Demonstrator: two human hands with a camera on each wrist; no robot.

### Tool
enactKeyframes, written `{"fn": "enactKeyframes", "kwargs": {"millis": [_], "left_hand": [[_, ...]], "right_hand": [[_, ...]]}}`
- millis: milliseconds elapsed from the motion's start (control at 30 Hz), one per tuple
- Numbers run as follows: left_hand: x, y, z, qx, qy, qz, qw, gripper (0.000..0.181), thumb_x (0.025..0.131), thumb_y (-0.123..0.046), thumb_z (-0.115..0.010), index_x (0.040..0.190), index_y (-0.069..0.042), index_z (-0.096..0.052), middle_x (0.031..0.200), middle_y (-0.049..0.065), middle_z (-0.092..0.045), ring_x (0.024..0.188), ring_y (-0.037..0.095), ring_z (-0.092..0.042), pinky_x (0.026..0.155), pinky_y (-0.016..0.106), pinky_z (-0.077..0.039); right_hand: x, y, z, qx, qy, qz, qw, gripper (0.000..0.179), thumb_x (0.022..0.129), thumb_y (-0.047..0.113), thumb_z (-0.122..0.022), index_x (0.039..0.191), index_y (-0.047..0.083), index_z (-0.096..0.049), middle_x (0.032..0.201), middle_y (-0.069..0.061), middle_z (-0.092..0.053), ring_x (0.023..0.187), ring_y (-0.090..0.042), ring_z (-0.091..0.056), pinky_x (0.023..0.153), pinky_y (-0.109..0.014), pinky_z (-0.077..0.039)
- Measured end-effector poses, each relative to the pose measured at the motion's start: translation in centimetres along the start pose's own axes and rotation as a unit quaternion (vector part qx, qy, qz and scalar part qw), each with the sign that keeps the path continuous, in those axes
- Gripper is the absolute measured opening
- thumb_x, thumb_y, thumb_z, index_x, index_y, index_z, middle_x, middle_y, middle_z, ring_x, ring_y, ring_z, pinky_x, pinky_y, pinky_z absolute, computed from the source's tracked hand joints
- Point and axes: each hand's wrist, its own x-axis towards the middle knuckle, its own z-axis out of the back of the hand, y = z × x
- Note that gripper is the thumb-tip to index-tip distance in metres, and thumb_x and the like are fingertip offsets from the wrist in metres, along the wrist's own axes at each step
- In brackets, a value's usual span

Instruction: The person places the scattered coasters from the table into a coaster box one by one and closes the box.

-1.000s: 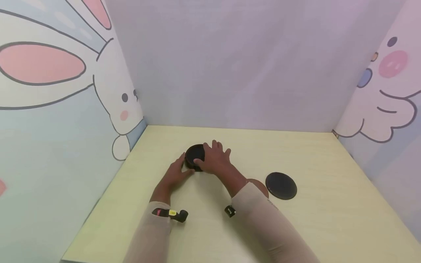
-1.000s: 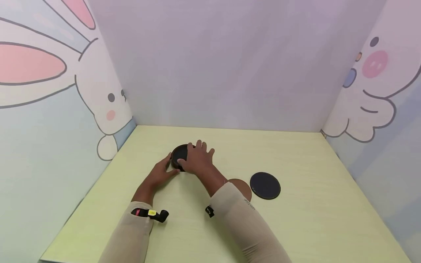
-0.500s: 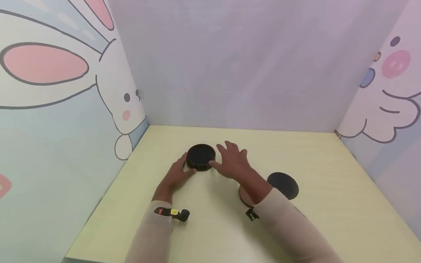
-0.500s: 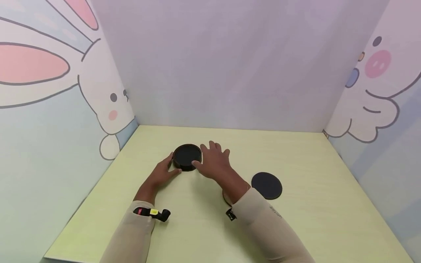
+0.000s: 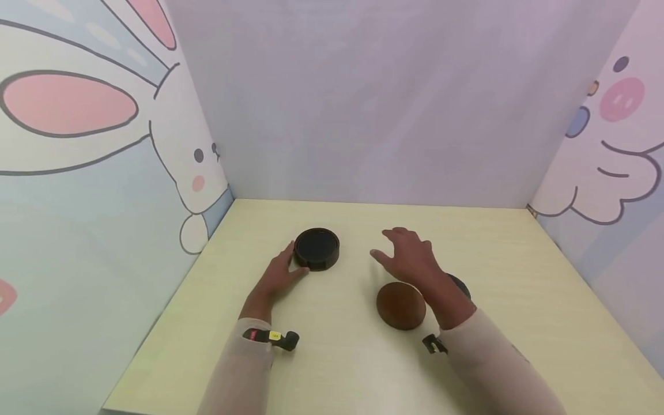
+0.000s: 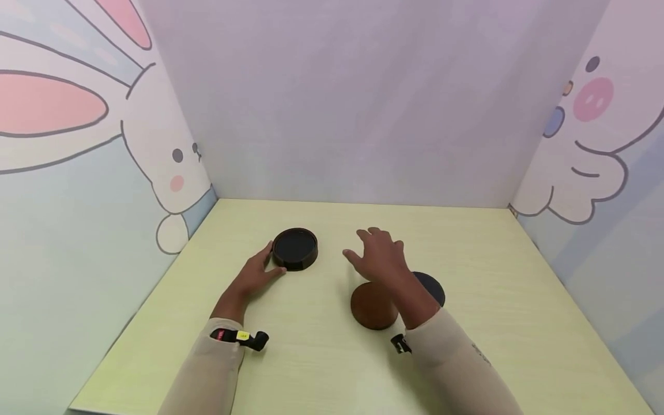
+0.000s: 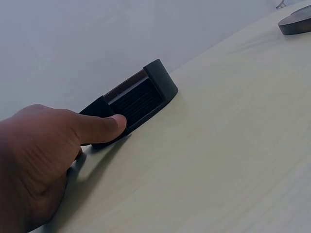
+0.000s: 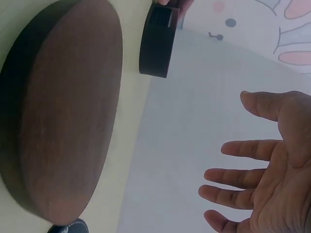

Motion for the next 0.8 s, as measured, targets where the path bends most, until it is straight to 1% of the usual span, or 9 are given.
{"fn": "enactKeyframes", "kwargs": {"millis": [200, 400, 567, 700, 800], "left_hand": [[0.1, 0.1, 0.0, 0.006, -0.001, -0.006, 1.0000, 0.096, 0.105, -0.037, -0.073, 0.175, -0.003, -0.017, 0.181, 0.020, -0.024, 0.169, 0.042, -0.022, 0.139, 0.059, -0.021], [0.1, 0.2, 0.1, 0.006, 0.000, 0.007, 1.0000, 0.097, 0.105, -0.038, -0.073, 0.176, -0.006, -0.016, 0.182, 0.018, -0.023, 0.170, 0.041, -0.021, 0.139, 0.059, -0.021], [0.2, 0.3, -0.1, 0.008, 0.005, 0.012, 0.9999, 0.097, 0.105, -0.038, -0.073, 0.176, -0.007, -0.015, 0.182, 0.017, -0.022, 0.170, 0.040, -0.020, 0.140, 0.059, -0.020], [0.3, 0.2, -0.1, 0.012, 0.008, 0.015, 0.9998, 0.098, 0.105, -0.039, -0.073, 0.176, -0.007, -0.014, 0.182, 0.017, -0.021, 0.170, 0.040, -0.020, 0.140, 0.058, -0.020], [0.3, 0.1, -0.1, 0.010, 0.008, 0.011, 0.9999, 0.098, 0.105, -0.038, -0.073, 0.176, -0.005, -0.014, 0.182, 0.019, -0.021, 0.170, 0.041, -0.019, 0.139, 0.059, -0.020]], "right_hand": [[-0.6, -2.6, 0.8, -0.007, 0.005, -0.013, 0.9999, 0.070, 0.107, 0.051, -0.061, 0.159, 0.004, -0.054, 0.163, -0.027, -0.052, 0.151, -0.052, -0.049, 0.110, -0.083, -0.040], [-1.5, -4.7, 1.4, -0.012, 0.023, -0.031, 0.9992, 0.072, 0.106, 0.052, -0.062, 0.159, 0.002, -0.053, 0.161, -0.031, -0.052, 0.147, -0.056, -0.050, 0.108, -0.085, -0.041], [-2.6, -6.3, 1.5, -0.027, 0.045, -0.047, 0.9975, 0.075, 0.105, 0.053, -0.062, 0.158, 0.001, -0.052, 0.158, -0.033, -0.053, 0.143, -0.059, -0.051, 0.105, -0.085, -0.043], [-3.3, -7.5, 1.5, -0.037, 0.065, -0.061, 0.9953, 0.074, 0.104, 0.054, -0.063, 0.153, -0.001, -0.057, 0.152, -0.033, -0.058, 0.139, -0.058, -0.056, 0.101, -0.083, -0.047], [-3.6, -8.4, 1.5, -0.039, 0.075, -0.068, 0.9941, 0.071, 0.103, 0.054, -0.065, 0.146, -0.002, -0.061, 0.146, -0.032, -0.063, 0.133, -0.056, -0.061, 0.097, -0.081, -0.050]]}}
